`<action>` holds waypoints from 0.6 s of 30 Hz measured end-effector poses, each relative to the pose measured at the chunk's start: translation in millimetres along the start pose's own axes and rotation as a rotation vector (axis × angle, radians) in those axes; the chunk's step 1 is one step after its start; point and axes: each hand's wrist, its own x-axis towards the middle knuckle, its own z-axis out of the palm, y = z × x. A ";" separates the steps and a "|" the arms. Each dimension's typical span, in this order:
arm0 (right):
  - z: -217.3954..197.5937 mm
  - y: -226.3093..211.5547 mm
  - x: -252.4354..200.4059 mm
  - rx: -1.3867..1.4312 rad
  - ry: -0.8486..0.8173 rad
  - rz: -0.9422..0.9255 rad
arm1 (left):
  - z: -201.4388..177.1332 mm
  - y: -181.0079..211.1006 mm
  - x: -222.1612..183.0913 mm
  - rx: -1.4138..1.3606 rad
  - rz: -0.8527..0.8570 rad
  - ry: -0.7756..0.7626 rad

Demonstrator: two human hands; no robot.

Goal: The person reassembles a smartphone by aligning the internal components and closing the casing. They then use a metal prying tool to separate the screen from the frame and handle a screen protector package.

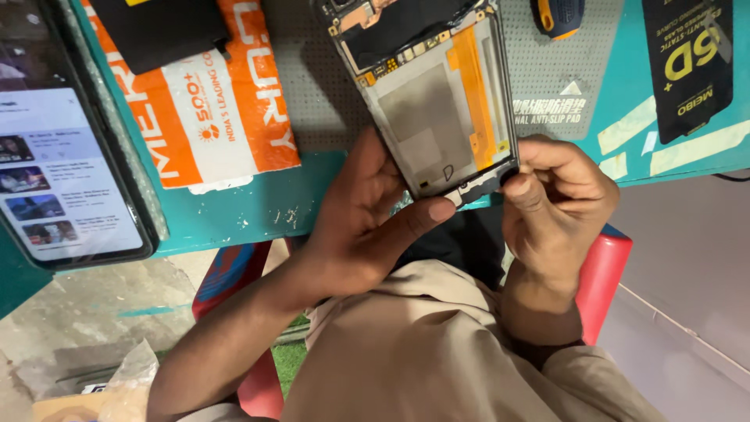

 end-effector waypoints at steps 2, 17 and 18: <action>1.1 -2.1 3.0 0.034 -0.018 0.024 | -0.9 -1.3 0.2 -0.042 0.039 -0.026; 9.8 -5.1 9.6 0.061 -0.023 0.007 | 0.1 -1.4 3.5 -0.165 0.075 -0.076; 10.0 -4.0 9.7 0.052 -0.015 0.003 | 0.4 -0.5 4.5 -0.156 0.079 -0.072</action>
